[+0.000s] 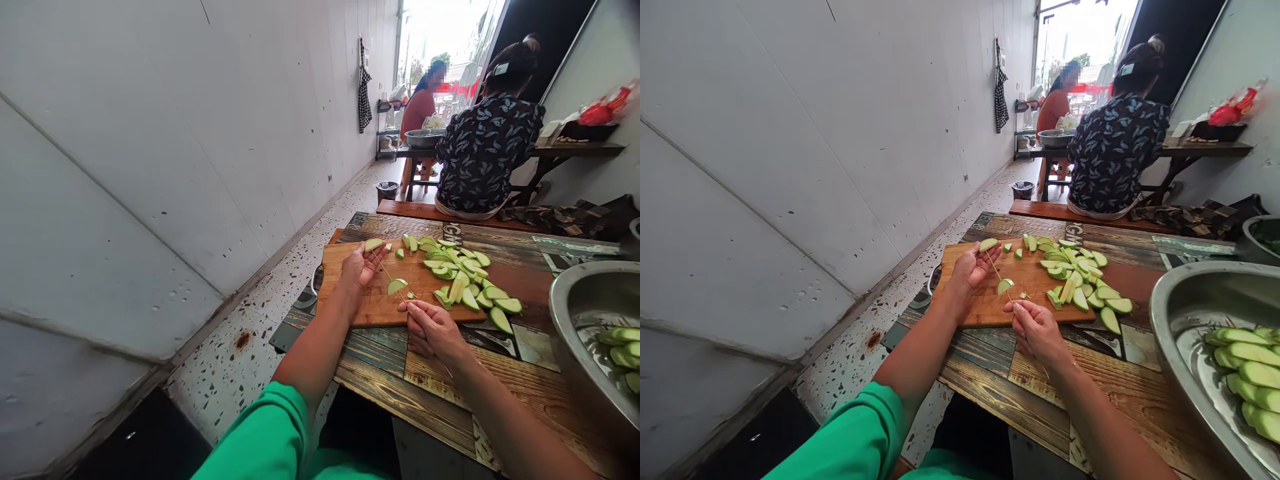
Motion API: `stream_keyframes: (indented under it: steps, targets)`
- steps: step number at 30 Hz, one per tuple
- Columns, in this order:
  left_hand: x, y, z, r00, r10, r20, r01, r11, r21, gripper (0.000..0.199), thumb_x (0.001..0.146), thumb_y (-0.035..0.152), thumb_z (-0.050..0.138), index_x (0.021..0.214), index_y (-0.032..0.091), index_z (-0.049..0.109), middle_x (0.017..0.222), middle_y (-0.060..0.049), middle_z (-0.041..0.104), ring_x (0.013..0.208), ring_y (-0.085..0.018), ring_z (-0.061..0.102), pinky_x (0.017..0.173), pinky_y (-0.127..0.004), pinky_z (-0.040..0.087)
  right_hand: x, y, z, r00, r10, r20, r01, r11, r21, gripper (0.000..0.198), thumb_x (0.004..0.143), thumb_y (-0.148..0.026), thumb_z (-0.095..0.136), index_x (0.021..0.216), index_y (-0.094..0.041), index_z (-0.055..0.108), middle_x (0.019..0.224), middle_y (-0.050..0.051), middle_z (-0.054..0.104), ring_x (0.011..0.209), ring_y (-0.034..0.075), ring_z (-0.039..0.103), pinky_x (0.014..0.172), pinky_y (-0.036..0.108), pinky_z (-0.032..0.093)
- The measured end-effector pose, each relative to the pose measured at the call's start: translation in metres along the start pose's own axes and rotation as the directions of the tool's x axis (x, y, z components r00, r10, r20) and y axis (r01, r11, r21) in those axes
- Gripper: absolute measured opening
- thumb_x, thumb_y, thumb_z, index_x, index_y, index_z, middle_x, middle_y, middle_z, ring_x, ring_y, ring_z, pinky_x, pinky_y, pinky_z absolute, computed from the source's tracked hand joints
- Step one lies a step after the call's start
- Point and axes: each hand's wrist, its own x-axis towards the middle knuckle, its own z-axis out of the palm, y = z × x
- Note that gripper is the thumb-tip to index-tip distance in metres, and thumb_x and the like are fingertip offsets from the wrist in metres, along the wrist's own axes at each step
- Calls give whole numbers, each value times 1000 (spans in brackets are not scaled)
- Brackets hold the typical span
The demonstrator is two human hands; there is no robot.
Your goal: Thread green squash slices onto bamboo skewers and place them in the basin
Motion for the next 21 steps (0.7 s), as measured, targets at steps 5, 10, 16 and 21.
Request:
stream_keyframes:
  steps: [5,10,16,21]
  targets:
    - [-1,-1,1,1000,-2,-23,2,1000,15,23,91,14,41,96,5,61,97,-19,69,95,-24,67,85,-37,54,-2,0,1,1000,6,-29,-5,999,31,54,65,-52,72,99,-13,58,40,-13,35,24,1,20,24,14,15]
    - [-5,0,4,999,10,-44,-9,999,33,24,91,12,41,98,4,62,94,-19,70,93,-23,68,83,-34,55,-1,1,-1,1000,26,-15,-25,998,62,54,65,-52,71,100,-13,57,40,-14,35,23,1,20,24,14,15]
    - [-4,0,4,999,-7,-38,8,1000,26,21,91,12,42,92,5,61,90,-19,70,92,-24,68,79,-34,57,-1,0,-1,1000,23,-11,-22,997,67,55,64,-52,73,99,-13,57,40,-14,36,22,1,21,23,14,16]
    - [-2,-1,1,1000,-4,-26,5,1000,25,18,90,12,43,85,7,60,85,-17,70,90,-24,68,79,-34,57,-2,0,0,1000,22,-14,-20,997,77,51,65,-51,73,95,-14,57,40,-14,36,23,1,21,23,13,16]
